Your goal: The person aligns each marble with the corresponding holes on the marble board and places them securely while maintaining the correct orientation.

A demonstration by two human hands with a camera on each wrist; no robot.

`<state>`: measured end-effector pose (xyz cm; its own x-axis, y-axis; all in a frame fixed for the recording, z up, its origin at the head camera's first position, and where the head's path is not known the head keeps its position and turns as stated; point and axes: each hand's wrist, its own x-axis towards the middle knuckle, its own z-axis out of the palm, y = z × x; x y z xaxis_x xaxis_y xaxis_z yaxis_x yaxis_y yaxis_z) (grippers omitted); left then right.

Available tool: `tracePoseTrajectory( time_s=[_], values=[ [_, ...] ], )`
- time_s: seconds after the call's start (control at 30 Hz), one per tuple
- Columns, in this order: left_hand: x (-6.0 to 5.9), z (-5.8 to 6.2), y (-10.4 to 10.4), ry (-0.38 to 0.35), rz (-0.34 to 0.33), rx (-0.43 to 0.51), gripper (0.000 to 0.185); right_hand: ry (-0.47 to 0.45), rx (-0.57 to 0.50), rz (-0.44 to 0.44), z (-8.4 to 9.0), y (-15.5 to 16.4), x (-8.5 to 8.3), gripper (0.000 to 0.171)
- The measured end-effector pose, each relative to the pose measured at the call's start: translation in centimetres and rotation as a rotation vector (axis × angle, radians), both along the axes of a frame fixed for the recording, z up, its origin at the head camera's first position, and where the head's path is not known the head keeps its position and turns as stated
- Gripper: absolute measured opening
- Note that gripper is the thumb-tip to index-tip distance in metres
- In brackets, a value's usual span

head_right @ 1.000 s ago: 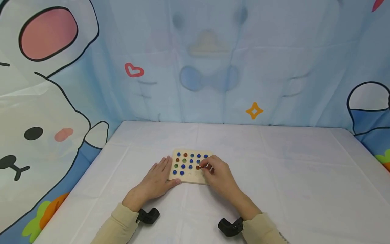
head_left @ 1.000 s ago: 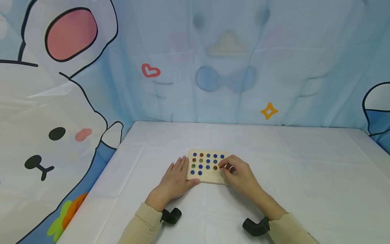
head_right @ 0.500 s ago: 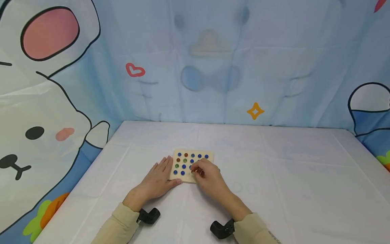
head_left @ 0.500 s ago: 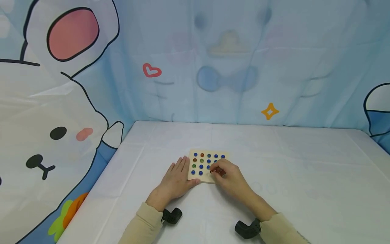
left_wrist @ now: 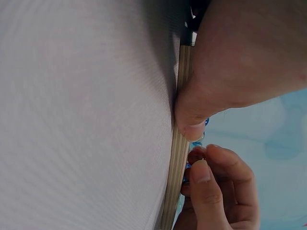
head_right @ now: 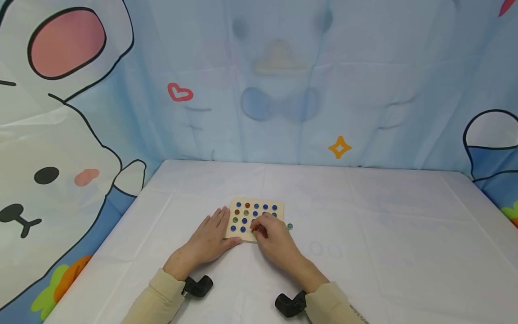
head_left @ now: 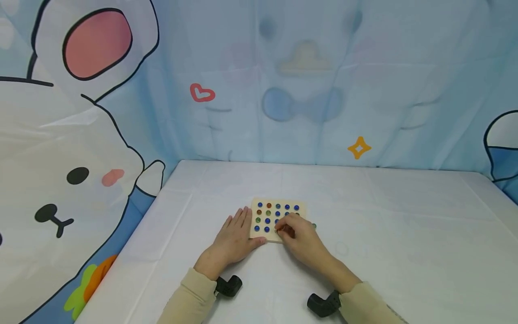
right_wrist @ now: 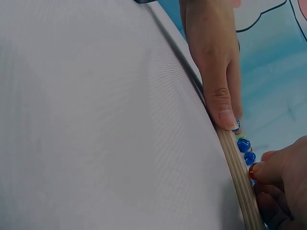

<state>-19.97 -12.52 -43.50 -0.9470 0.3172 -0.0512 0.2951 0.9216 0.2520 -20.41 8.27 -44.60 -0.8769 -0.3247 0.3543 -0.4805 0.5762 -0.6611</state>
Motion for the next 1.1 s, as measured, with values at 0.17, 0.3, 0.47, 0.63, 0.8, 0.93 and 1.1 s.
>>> tracePoseTrajectory(
  time_s=[0.17,0.3,0.47,0.63,0.8,0.93,1.1],
  values=[
    [0.11,0.11,0.05,-0.008,-0.001,0.004,0.09,-0.001,0.006,-0.002,0.15,-0.14,-0.02,0.014],
    [0.15,0.06,0.01,-0.004,0.001,0.005,0.09,-0.004,0.008,0.004,0.24,-0.46,-0.1,0.014],
    [0.03,-0.12,0.03,-0.006,0.006,0.003,0.091,-0.003,0.022,-0.014,0.27,-0.75,-0.13,0.015],
    [-0.04,-0.16,0.1,-0.004,0.005,0.004,0.091,-0.002,0.028,-0.024,0.27,-0.77,-0.1,0.016],
    [-0.03,-0.12,0.12,-0.004,0.008,0.01,0.091,-0.003,0.03,-0.019,0.25,-0.71,-0.1,0.016],
    [-0.06,-0.28,0.12,-0.006,0.007,0.014,0.091,-0.003,0.026,-0.003,0.14,-0.45,-0.03,0.017],
    [-0.04,-0.26,0.05,0.002,0.003,0.004,0.091,-0.004,0.009,0.028,0.14,0.05,0.02,0.019]
  ],
)
